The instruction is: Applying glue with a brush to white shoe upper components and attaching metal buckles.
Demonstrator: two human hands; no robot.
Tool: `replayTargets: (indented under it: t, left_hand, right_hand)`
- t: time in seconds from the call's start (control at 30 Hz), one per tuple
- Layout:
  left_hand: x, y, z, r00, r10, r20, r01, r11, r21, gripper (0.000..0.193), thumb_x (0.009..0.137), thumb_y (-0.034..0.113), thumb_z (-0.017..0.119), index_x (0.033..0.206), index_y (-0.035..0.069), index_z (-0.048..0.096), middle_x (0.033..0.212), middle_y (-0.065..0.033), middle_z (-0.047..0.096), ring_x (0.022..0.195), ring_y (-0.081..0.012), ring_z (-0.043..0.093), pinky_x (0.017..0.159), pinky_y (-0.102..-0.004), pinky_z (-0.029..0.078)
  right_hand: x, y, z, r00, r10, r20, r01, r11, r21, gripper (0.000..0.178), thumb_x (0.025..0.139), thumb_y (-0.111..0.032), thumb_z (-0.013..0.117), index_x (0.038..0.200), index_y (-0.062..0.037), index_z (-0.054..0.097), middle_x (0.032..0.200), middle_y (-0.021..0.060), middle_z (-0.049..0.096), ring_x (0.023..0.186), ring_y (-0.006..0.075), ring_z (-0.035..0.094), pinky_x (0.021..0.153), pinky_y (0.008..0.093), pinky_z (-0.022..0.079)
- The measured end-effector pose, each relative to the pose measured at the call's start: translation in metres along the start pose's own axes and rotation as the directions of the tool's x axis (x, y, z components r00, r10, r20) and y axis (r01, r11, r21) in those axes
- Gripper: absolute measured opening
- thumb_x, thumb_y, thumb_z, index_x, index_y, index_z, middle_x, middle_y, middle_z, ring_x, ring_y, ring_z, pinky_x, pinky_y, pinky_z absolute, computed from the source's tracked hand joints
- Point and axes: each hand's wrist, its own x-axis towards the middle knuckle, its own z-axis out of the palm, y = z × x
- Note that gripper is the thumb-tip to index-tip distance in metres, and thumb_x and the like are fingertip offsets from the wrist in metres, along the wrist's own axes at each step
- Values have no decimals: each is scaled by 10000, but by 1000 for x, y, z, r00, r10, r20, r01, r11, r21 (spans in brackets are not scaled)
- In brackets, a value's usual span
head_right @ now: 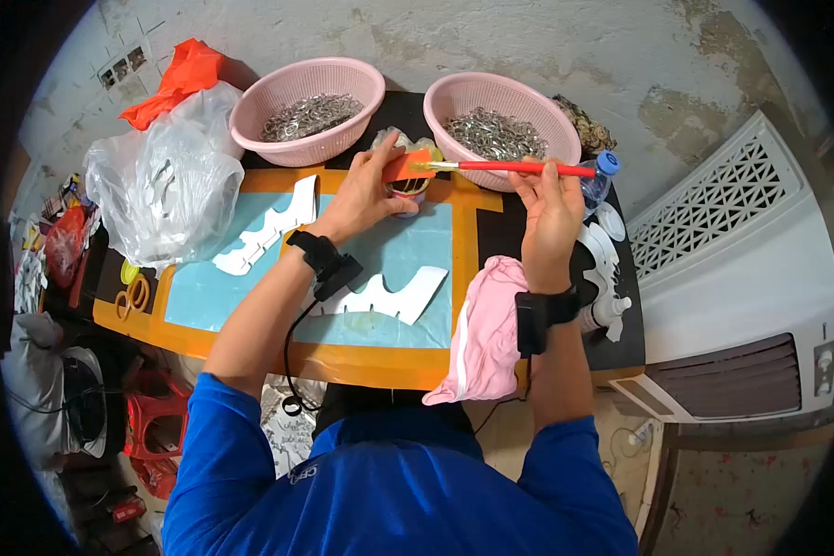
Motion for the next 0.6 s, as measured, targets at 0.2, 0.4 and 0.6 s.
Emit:
replayTargets:
  t: [0.2, 0.4, 0.6]
  left_hand:
    - [2, 1, -3, 1000, 13, -8, -13, 1000, 27, 1181, 599, 157, 953, 1558, 24, 276, 1418, -183, 573, 1299, -401, 453, 1145, -431, 386]
    - [2, 0, -2, 1000, 13, -5, -13, 999, 39, 1177, 598, 169, 955, 1555, 26, 285, 1416, -182, 577, 1284, -409, 457, 1136, -433, 388]
    - [1, 1, 0, 1000, 13, -6, -13, 999, 30, 1189, 598, 174, 955, 1561, 21, 274, 1416, -181, 578, 1289, -394, 458, 1143, -425, 380]
  right_hand:
    - [-3, 9, 6, 998, -54, 16, 56, 989, -140, 171, 1062, -163, 547, 1131, -6, 556, 1062, 135, 656, 918, 188, 668, 870, 362, 608]
    - [-1, 12, 7, 998, -59, 5, 59, 981, -185, 156, 1053, -160, 569, 1101, -13, 555, 1020, 115, 655, 882, 176, 673, 837, 349, 618]
    - [2, 16, 4, 999, 36, -28, -39, 993, -113, 164, 1052, -175, 575, 1077, -15, 548, 966, 92, 635, 878, 172, 674, 814, 335, 625]
